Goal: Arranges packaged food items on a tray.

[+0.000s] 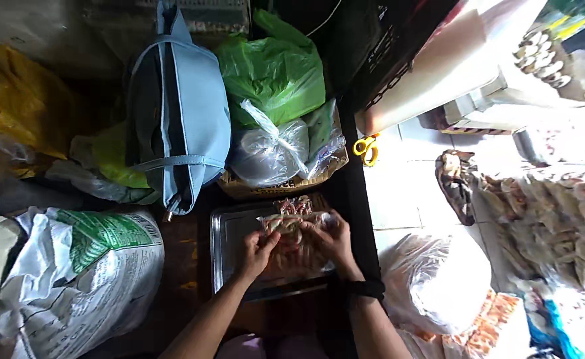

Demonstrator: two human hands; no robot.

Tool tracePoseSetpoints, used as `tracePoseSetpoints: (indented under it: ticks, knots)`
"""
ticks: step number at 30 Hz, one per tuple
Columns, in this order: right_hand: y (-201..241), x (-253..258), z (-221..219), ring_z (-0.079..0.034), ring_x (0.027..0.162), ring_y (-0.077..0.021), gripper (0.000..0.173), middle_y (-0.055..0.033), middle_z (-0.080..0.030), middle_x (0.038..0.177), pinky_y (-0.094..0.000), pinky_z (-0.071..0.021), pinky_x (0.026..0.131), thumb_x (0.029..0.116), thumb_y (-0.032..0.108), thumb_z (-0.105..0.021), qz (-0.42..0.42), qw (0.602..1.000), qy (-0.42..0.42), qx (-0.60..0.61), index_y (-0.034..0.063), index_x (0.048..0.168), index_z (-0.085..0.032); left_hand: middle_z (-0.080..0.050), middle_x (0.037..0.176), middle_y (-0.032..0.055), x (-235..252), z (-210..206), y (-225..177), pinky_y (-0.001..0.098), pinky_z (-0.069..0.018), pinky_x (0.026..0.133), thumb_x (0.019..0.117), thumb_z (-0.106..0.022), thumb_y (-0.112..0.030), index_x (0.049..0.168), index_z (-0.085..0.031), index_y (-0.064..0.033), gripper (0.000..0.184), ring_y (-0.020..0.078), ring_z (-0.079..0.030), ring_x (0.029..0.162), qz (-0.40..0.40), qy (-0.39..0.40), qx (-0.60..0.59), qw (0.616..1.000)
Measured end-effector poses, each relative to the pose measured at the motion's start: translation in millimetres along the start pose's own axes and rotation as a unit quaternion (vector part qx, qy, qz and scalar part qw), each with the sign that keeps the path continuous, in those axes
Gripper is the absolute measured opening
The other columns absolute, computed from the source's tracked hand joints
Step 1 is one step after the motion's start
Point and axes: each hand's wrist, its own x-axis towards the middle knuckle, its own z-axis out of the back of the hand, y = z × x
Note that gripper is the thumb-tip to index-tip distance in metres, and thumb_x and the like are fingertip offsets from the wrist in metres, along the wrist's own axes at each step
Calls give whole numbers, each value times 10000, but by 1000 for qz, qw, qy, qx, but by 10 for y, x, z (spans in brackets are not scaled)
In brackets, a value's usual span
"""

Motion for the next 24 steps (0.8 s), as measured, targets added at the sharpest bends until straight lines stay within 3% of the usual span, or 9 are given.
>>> tracePoseSetpoints:
  ticks: [2, 4, 6, 8, 12, 16, 17, 20, 24]
  knots:
    - [-8, 324, 97, -703, 740, -234, 668, -125, -729, 868, -457, -586, 712, 810, 439, -836, 36, 985, -26, -167, -7, 1261, -622, -689, 881, 62, 278, -334, 75, 249, -549, 785, 947, -682, -92, 1004, -672, 64, 166, 50, -645, 807, 25, -57, -64, 996]
    - [-172, 559, 62, -696, 1014, -395, 726, -220, -702, 1158, -602, -544, 857, 885, 484, -762, -8, 958, -41, -283, 42, 1420, -546, -675, 1088, 188, 553, -633, 238, 318, -537, 917, 955, -671, -53, 1198, -597, 112, 303, 163, -654, 997, 80, -90, -81, 989]
    - [-639, 620, -86, -465, 1410, -412, 751, -211, -431, 1574, -646, -427, 1068, 973, 542, -595, -11, 935, 11, -353, 140, 1579, -407, -599, 1331, 271, 760, -842, 543, 385, -467, 1090, 979, -640, -68, 1392, -479, 113, 478, 277, -595, 1249, 117, -98, -21, 988]
    - [-1175, 476, -253, -328, 1515, -390, 704, -203, -280, 1665, -582, -377, 1168, 1020, 558, -427, 29, 941, 56, -331, 172, 1606, -373, -583, 1343, 313, 823, -939, 766, 401, -431, 1126, 998, -644, -106, 1389, -462, 150, 501, 332, -575, 1288, 108, -104, 39, 988]
    - [-1312, 300, -293, -641, 1243, -316, 827, -202, -615, 1407, -524, -528, 1016, 976, 539, -556, -37, 982, 13, -187, 53, 1605, -323, -665, 1190, 300, 770, -1002, 864, 380, -492, 1056, 976, -655, -76, 1260, -557, 182, 396, 306, -658, 1149, 16, -118, 33, 992]
    - [-1202, 205, -190, -623, 1265, -306, 966, -255, -577, 1423, -498, -509, 1058, 931, 521, -630, -65, 986, -65, -139, -10, 1616, -204, -713, 1045, 245, 721, -1078, 823, 324, -580, 912, 936, -671, -75, 1175, -598, 190, 365, 192, -719, 964, -100, -89, -37, 990]
    - [-1261, 167, -185, -642, 1230, -343, 971, -285, -598, 1379, -512, -539, 996, 911, 524, -654, 6, 976, -113, -186, -72, 1578, -275, -713, 1066, 244, 732, -1063, 842, 318, -575, 926, 945, -663, -83, 1193, -594, 187, 373, 187, -717, 986, -99, -71, -36, 992]
    - [-1413, 128, -158, -385, 1468, -449, 680, -317, -348, 1591, -553, -373, 1184, 990, 423, -580, 105, 968, -29, -226, -8, 1507, -486, -669, 1203, 292, 784, -1018, 922, 378, -499, 1056, 990, -628, -96, 1292, -548, 178, 415, 290, -666, 1154, -17, -63, 33, 997]
    - [-1307, 219, -127, -658, 1212, -212, 680, -153, -514, 1533, -433, -547, 1003, 1061, 374, -473, -17, 985, 101, -140, 67, 1629, -258, -556, 1384, 323, 827, -1123, 1015, 540, -415, 1130, 940, -717, -265, 1427, -496, 94, 644, 451, -541, 1304, -53, -158, 179, 970]
